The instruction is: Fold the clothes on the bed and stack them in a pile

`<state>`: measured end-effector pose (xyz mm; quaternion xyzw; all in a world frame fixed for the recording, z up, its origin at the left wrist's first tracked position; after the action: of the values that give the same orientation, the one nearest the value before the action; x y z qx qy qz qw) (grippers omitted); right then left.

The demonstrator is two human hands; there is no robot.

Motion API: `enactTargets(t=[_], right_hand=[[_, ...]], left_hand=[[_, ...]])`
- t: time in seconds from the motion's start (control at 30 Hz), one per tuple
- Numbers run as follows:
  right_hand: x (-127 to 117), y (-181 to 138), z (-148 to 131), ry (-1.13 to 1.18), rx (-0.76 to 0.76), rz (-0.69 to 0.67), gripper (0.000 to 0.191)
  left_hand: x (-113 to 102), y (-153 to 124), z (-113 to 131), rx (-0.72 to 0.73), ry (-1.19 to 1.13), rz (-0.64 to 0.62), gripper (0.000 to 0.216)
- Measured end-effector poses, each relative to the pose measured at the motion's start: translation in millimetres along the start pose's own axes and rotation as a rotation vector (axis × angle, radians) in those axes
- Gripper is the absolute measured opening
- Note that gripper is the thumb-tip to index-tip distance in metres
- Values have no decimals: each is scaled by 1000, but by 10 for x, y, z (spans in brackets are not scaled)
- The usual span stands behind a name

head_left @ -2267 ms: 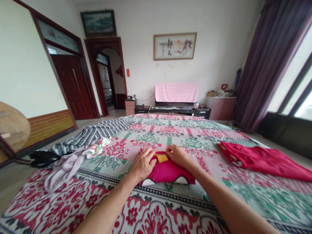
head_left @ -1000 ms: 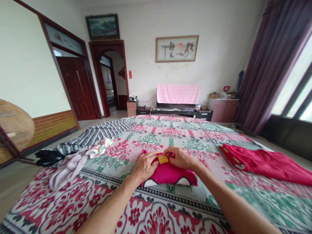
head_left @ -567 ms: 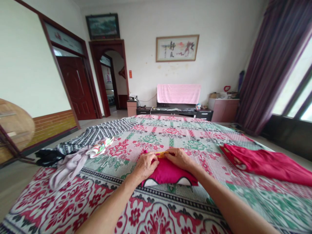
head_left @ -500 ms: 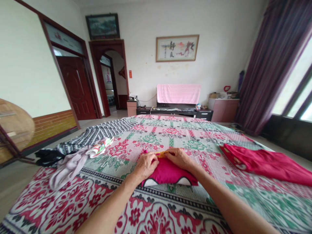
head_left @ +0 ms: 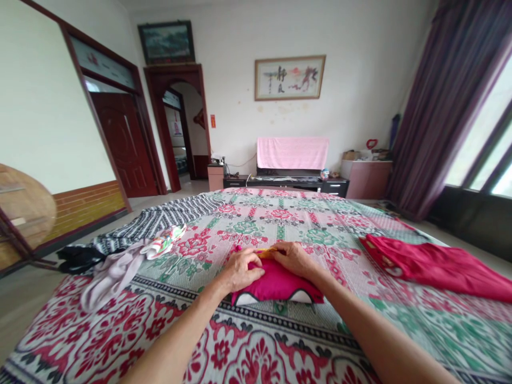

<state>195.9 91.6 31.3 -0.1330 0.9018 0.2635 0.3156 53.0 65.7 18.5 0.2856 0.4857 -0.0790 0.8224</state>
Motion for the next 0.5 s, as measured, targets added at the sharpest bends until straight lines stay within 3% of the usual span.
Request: enactTargets(t=[0.27, 0.4, 0.5], right_hand=[[-47, -60, -53, 190, 56, -155, 30], [-59, -68, -111, 192, 79, -201, 26], [-32, -75, -160, 130, 51, -237, 36]], left_hand=[[-71, -3, 106, 107, -72, 108, 12], [-95, -11, 121, 104, -105, 94, 13], [-97, -13, 125, 113, -137, 66, 13]])
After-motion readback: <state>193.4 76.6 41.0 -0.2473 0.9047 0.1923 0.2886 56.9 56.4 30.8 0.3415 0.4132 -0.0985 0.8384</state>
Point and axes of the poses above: each hand's wrist, its own y-axis towards the middle knuckle, its own x-axis out of the palm, z = x × y, the point moved 7 cm from there along y, towards the middle knuckle, and after that the axes turned 10 degrees about y, right-handed, at the moved point
